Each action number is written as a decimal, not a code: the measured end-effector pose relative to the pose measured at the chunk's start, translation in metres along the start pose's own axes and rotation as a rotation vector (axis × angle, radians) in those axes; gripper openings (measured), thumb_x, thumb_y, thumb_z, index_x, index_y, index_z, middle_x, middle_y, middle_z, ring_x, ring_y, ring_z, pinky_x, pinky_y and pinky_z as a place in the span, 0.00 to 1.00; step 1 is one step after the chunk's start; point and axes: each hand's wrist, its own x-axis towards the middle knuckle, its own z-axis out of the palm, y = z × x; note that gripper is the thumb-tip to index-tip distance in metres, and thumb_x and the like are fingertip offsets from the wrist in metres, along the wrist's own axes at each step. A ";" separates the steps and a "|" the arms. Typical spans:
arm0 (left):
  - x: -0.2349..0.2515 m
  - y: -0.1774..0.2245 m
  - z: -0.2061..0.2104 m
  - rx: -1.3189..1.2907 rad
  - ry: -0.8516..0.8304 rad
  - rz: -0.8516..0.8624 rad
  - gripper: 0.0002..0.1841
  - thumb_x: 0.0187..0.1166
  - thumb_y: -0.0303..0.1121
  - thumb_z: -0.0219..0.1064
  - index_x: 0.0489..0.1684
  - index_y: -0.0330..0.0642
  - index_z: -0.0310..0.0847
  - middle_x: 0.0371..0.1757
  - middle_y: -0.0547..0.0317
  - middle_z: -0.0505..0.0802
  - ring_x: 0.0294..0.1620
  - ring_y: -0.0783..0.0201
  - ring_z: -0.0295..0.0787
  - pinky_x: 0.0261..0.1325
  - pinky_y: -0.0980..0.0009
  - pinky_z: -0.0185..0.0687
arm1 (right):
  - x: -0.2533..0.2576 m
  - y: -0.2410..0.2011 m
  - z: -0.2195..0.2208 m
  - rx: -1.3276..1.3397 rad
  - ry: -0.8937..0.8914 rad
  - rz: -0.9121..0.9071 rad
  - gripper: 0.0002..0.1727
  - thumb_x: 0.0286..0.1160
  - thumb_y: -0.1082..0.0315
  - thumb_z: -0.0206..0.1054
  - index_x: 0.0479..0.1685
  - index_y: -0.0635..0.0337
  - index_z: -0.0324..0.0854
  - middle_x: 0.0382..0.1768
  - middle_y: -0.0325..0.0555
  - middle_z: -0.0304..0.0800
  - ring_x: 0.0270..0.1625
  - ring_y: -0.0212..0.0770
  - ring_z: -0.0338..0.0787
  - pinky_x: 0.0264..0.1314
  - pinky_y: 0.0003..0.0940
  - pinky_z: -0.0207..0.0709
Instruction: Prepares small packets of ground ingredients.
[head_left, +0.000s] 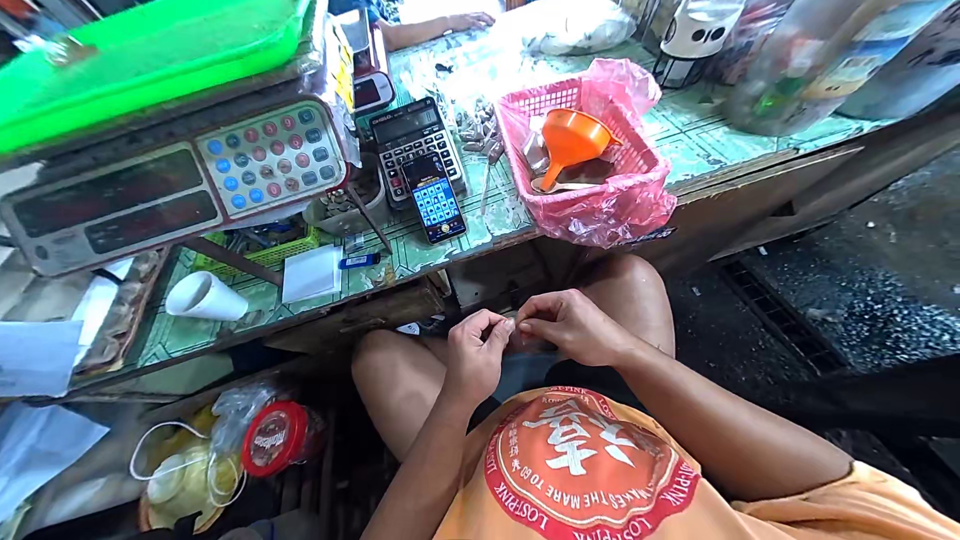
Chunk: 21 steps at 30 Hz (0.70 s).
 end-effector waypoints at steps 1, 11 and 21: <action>0.001 0.001 -0.002 -0.042 0.010 -0.021 0.10 0.84 0.27 0.63 0.33 0.36 0.89 0.29 0.61 0.92 0.30 0.71 0.88 0.38 0.74 0.87 | 0.002 -0.001 0.000 0.006 -0.002 -0.010 0.09 0.83 0.65 0.65 0.42 0.58 0.90 0.36 0.35 0.94 0.39 0.25 0.92 0.49 0.24 0.88; 0.013 0.010 -0.020 0.118 -0.061 0.026 0.12 0.80 0.33 0.71 0.54 0.37 0.92 0.49 0.58 0.95 0.50 0.68 0.92 0.56 0.71 0.89 | 0.010 -0.003 0.000 -0.030 0.010 0.019 0.09 0.84 0.64 0.65 0.43 0.56 0.90 0.35 0.34 0.94 0.39 0.24 0.91 0.49 0.23 0.87; 0.019 -0.006 -0.010 0.051 -0.074 0.002 0.11 0.82 0.32 0.67 0.28 0.39 0.86 0.26 0.64 0.87 0.27 0.74 0.82 0.34 0.77 0.80 | 0.014 0.014 0.000 -0.144 -0.083 -0.030 0.13 0.76 0.55 0.73 0.44 0.56 0.90 0.42 0.38 0.87 0.44 0.27 0.85 0.51 0.25 0.80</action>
